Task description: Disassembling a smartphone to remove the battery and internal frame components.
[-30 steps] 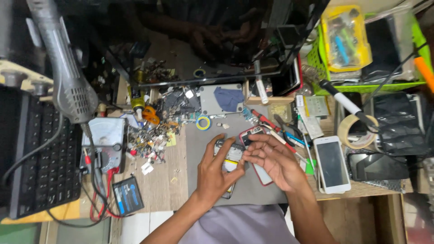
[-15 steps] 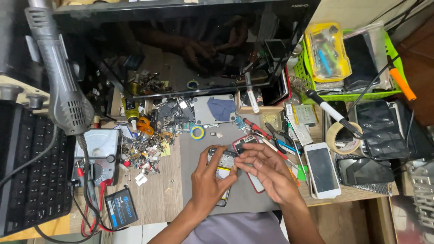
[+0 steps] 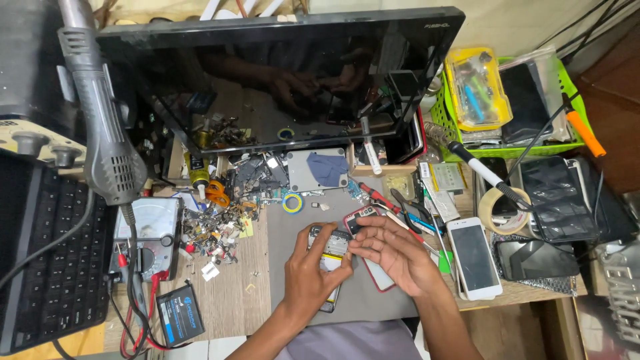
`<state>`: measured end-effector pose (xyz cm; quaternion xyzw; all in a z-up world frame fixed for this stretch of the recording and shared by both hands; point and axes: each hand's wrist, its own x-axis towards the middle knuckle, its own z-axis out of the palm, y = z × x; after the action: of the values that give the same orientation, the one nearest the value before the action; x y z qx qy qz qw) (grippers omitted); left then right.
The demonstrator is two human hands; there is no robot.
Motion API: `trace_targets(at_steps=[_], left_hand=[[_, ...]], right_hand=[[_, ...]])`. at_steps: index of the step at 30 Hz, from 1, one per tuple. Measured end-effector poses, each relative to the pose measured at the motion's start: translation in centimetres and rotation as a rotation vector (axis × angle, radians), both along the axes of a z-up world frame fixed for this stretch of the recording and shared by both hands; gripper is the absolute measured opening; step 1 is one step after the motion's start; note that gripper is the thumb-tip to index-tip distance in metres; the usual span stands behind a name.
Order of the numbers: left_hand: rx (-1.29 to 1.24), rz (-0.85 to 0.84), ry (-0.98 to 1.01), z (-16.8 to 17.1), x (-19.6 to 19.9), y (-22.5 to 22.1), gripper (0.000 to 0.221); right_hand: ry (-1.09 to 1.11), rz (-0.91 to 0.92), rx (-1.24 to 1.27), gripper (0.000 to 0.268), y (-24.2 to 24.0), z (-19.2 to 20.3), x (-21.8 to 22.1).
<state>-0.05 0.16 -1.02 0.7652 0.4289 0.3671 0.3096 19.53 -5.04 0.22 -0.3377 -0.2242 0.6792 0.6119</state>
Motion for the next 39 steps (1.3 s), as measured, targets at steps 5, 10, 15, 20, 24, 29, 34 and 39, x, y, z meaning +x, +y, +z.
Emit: trace_targets(at_steps=[5, 10, 15, 20, 24, 29, 34, 39], left_hand=[[0.017, 0.011, -0.009, -0.3, 0.1, 0.0, 0.054], [0.000, 0.000, -0.041, -0.6, -0.1, -0.1, 0.053], [-0.004, -0.021, -0.072, -0.3, -0.1, 0.0, 0.055], [-0.014, -0.012, 0.011, -0.8, 0.0, -0.3, 0.057], [-0.072, -0.027, -0.001, -0.6, 0.0, -0.2, 0.060], [-0.153, -0.013, 0.074, -1.8, 0.2, -0.1, 0.066], [-0.159, 0.011, 0.088, -1.8, 0.2, -0.1, 0.067], [-0.202, 0.012, 0.095, -1.9, 0.1, -0.1, 0.067]], right_hand=[[-0.082, -0.036, 0.032, 0.046, -0.2, 1.9, -1.1], [-0.139, -0.062, 0.085, 0.042, -0.2, 2.3, -1.7], [-0.002, 0.012, 0.024, 0.051, 0.1, 0.2, -0.1], [0.079, 0.045, -0.049, 0.056, 0.3, -0.6, 0.0], [-0.010, -0.012, 0.006, 0.048, 0.3, 0.0, 0.0], [-0.093, -0.070, -0.030, 0.043, 0.6, -0.1, -0.6], [-0.448, -0.211, -0.149, 0.038, 0.8, 0.5, -2.1], [-0.688, -0.207, -0.145, 0.043, 0.8, -0.9, -2.3]])
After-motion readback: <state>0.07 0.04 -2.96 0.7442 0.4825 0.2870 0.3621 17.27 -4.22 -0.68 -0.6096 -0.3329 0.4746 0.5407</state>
